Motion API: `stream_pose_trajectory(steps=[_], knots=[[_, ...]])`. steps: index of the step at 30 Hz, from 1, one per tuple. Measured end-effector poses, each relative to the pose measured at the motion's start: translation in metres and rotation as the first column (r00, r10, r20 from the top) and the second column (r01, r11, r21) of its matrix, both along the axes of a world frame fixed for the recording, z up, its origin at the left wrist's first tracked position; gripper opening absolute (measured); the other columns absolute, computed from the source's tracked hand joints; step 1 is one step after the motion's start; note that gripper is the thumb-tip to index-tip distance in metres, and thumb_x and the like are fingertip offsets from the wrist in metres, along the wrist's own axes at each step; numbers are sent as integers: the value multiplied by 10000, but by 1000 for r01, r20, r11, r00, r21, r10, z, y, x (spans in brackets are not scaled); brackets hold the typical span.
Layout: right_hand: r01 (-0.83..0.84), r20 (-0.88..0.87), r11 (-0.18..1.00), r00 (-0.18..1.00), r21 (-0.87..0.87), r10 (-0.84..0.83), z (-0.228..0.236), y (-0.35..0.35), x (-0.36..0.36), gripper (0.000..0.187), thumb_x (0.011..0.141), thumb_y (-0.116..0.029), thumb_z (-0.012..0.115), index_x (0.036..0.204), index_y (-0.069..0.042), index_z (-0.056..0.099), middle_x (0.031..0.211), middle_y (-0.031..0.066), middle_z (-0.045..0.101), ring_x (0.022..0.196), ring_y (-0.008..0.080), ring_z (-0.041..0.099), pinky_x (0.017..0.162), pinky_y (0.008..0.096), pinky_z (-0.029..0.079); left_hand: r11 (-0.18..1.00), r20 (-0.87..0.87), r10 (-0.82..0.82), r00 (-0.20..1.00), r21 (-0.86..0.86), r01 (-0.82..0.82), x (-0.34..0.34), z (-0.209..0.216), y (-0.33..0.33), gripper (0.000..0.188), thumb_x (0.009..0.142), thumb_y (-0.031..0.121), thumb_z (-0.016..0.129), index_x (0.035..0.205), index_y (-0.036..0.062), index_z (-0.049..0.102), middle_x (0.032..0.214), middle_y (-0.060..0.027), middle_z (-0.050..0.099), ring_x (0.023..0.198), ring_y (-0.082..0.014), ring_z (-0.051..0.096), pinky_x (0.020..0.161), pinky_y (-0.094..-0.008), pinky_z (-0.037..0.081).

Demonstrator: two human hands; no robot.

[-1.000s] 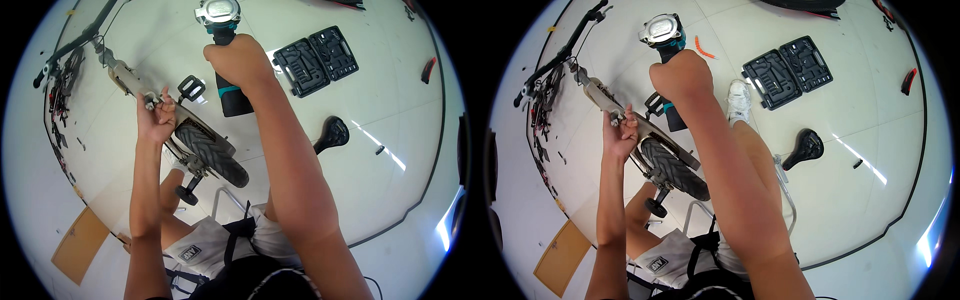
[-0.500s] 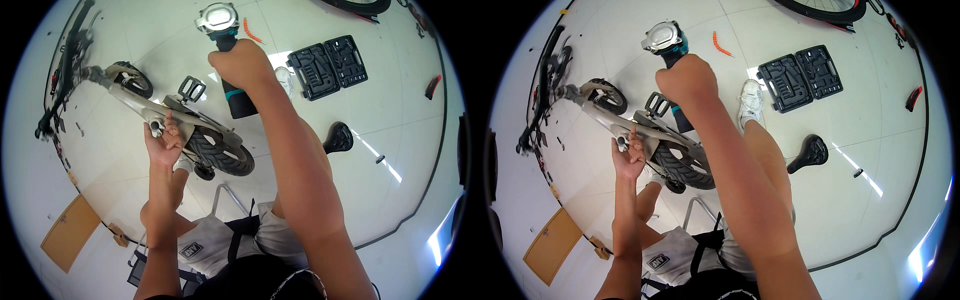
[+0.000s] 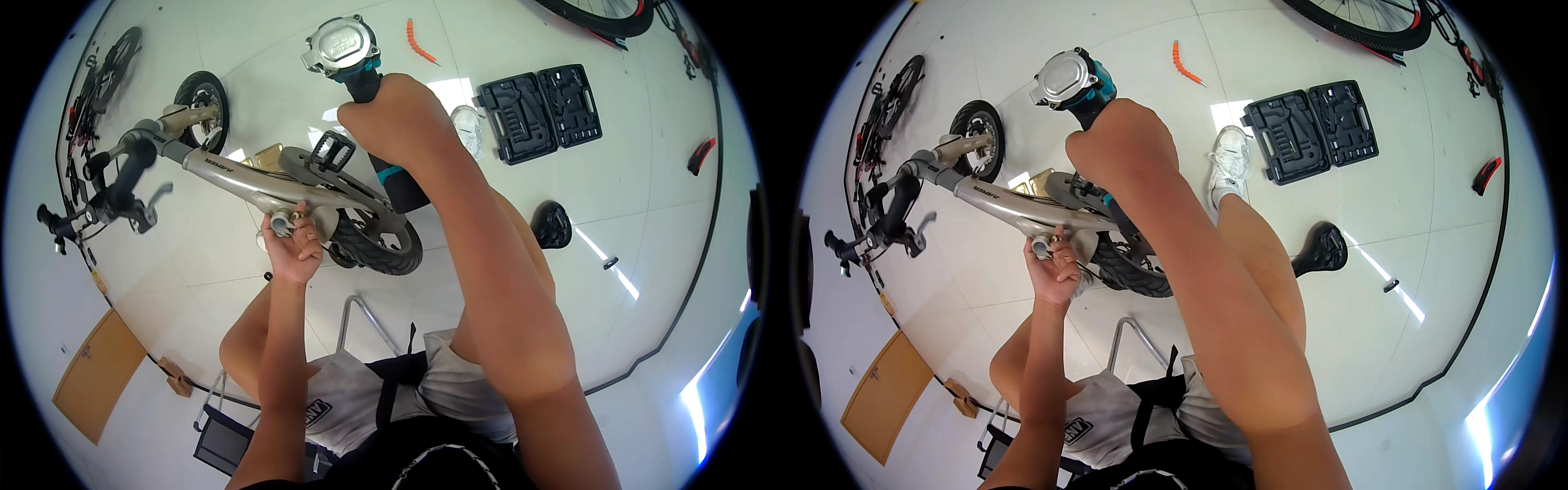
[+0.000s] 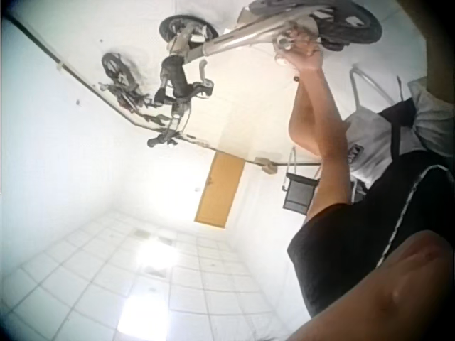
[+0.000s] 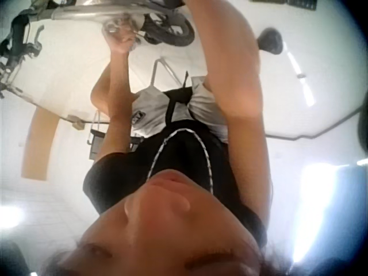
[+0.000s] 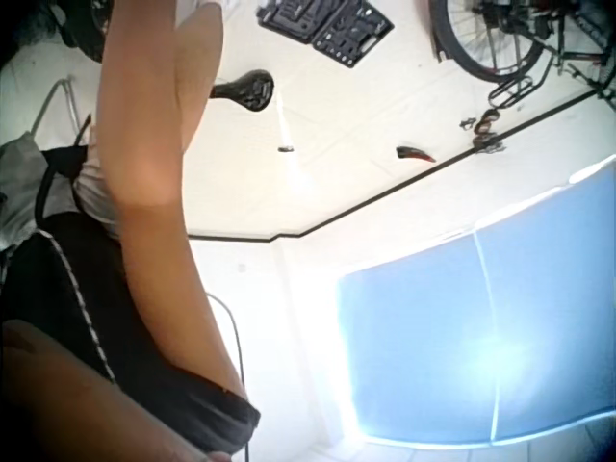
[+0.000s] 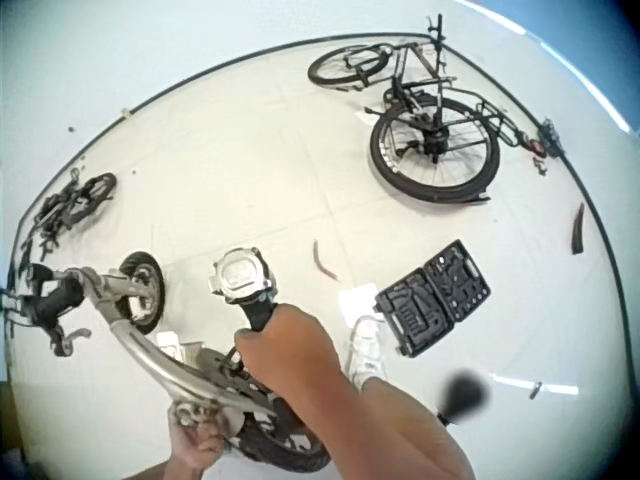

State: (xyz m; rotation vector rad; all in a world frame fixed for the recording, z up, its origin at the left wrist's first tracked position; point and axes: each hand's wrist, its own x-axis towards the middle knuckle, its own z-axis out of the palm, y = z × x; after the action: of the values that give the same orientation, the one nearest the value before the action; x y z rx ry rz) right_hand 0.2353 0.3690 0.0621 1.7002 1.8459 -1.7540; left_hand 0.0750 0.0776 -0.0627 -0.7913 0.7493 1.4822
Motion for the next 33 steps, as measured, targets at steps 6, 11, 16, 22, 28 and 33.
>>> stream_pose_trajectory(steps=[6, 11, 16, 22, 28, 33], knots=[[2, -8, 999, 1000, 38, -2, 0, 0, -1, 191, 695, -165, 615, 770, -2, 679, 721, 162, 693, 719, 306, 703, 682, 401, 564, 996, 19, -18, 1000, 86, 16, 6, -6, -5, 679, 872, 614, 556, 1252, 58, 637, 769, 37, 595, 665, -99, 545, 421, -240, 296], [49, -20, 998, 999, 27, -49, 6, 6, 3, 204, 701, -168, 621, 800, -4, 690, 759, 174, 704, 750, 318, 710, 714, 395, 573, 998, 76, 14, 997, 54, -18, 10, 3, -6, 773, 863, 659, 556, 1291, 17, 591, 758, 42, 590, 659, -104, 543, 429, -237, 302], [63, -18, 997, 998, 35, -63, 1, 16, 10, 235, 711, -178, 626, 844, 2, 698, 829, 191, 713, 800, 325, 715, 748, 394, 580, 998, 59, 17, 998, 64, -20, 10, 3, -19, 850, 876, 639, 586, 1432, 11, 450, 815, 51, 594, 685, -75, 542, 478, -233, 319], [116, -40, 992, 993, 49, -114, -1, 18, 10, 276, 721, -216, 640, 866, 12, 697, 839, 183, 717, 820, 320, 720, 759, 400, 581, 994, 64, -13, 998, 106, 6, 3, 6, -18, 900, 902, 647, 544, 1494, -7, 363, 902, 37, 604, 739, -84, 545, 551, -242, 367], [84, -55, 996, 995, 15, -83, 0, 12, 7, 248, 723, -202, 623, 842, 7, 686, 825, 177, 714, 795, 321, 712, 746, 401, 575, 986, -100, 81, 992, -137, -95, 19, 20, -23, 836, 948, 661, 449, 1450, -7, 426, 1137, -67, 691, 973, -186, 652, 648, -267, 481], [101, -67, 995, 993, 24, -99, 0, 10, 5, 243, 726, -196, 622, 844, 6, 687, 820, 177, 713, 812, 327, 712, 746, 412, 572, 859, -171, -511, 842, -117, 498, 38, 71, -2, 698, 1018, 549, 395, 1406, -26, 471, 1234, -155, 672, 1100, -251, 667, 728, -319, 542]])
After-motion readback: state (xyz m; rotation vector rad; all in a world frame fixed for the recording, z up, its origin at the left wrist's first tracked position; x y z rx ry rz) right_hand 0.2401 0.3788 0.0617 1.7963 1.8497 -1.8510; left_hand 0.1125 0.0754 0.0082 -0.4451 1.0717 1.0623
